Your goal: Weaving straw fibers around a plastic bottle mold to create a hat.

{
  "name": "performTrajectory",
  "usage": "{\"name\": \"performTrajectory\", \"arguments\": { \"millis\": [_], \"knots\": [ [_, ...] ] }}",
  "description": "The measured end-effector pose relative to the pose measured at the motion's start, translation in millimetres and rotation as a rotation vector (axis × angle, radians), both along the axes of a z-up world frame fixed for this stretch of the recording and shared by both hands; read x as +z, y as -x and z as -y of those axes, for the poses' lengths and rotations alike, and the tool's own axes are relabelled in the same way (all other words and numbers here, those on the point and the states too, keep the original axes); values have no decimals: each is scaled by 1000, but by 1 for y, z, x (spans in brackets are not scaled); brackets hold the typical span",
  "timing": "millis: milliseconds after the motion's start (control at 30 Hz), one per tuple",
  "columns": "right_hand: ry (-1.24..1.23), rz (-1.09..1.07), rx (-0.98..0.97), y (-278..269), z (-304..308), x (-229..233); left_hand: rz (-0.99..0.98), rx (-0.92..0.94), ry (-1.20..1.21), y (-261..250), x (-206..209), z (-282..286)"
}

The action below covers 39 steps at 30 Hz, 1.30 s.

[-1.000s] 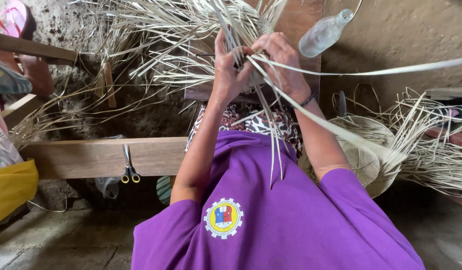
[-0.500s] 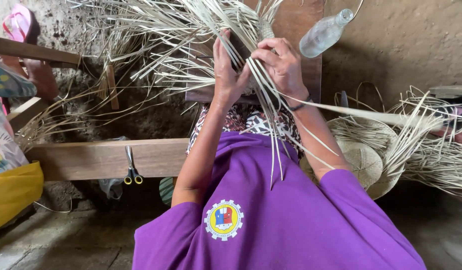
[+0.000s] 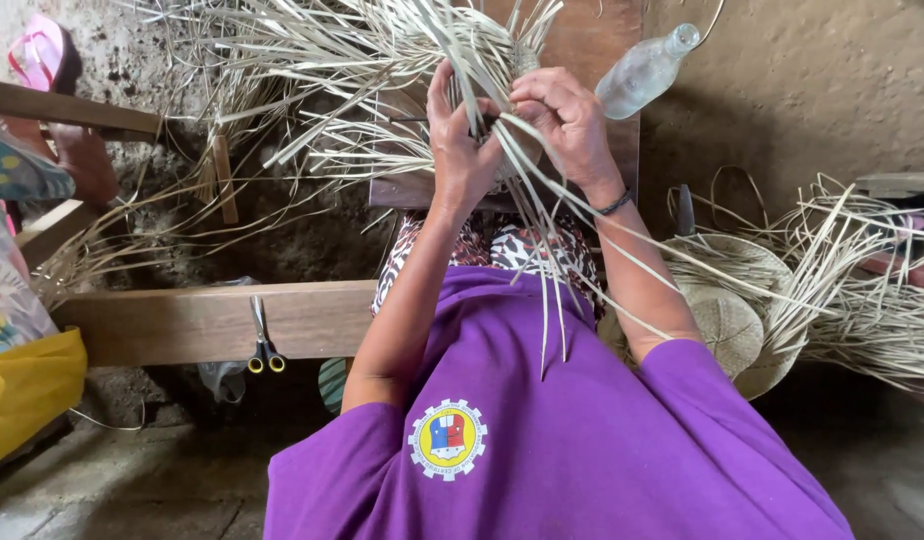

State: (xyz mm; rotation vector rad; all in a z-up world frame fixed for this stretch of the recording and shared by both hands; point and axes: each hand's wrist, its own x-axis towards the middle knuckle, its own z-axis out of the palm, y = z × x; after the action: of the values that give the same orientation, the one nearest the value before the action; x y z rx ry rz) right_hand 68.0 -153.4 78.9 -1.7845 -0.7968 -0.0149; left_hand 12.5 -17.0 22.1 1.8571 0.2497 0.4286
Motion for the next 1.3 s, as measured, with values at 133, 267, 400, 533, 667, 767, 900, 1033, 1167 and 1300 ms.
{"name": "performTrajectory", "arguments": {
  "millis": [133, 267, 400, 533, 667, 767, 900, 1033, 1167, 1300],
  "knots": [
    [78, 51, 63, -1, 0, -6, 84, -66, -73, 3, -1, -5],
    [46, 3, 75, 3, 3, -9, 55, -70, -81, 5, 3, -5],
    [36, 14, 103, 6, 13, -4, 148, -14, -124, 2, 5, -3],
    [28, -14, 97, 4, 12, -2, -57, -41, -45, -3, 4, -2],
    [102, 158, 13, -5, -1, -24, -57, -44, -40, -1, 13, -1],
    [121, 165, 7, -9, -7, -17, -29, -2, -56, -6, -7, 2],
    [117, 51, 49, -10, 4, -18, 53, -52, -103, -6, -22, -2],
    [-14, -105, 147, 1, 19, -6, 40, 5, -94, -7, -10, -1],
    [-52, -192, 99, 20, 13, 0, 21, 6, -188, -13, -12, -9],
    [-37, 31, 211, 33, 16, -17, 15, -92, 21, -31, -7, -36]
  ]
}}
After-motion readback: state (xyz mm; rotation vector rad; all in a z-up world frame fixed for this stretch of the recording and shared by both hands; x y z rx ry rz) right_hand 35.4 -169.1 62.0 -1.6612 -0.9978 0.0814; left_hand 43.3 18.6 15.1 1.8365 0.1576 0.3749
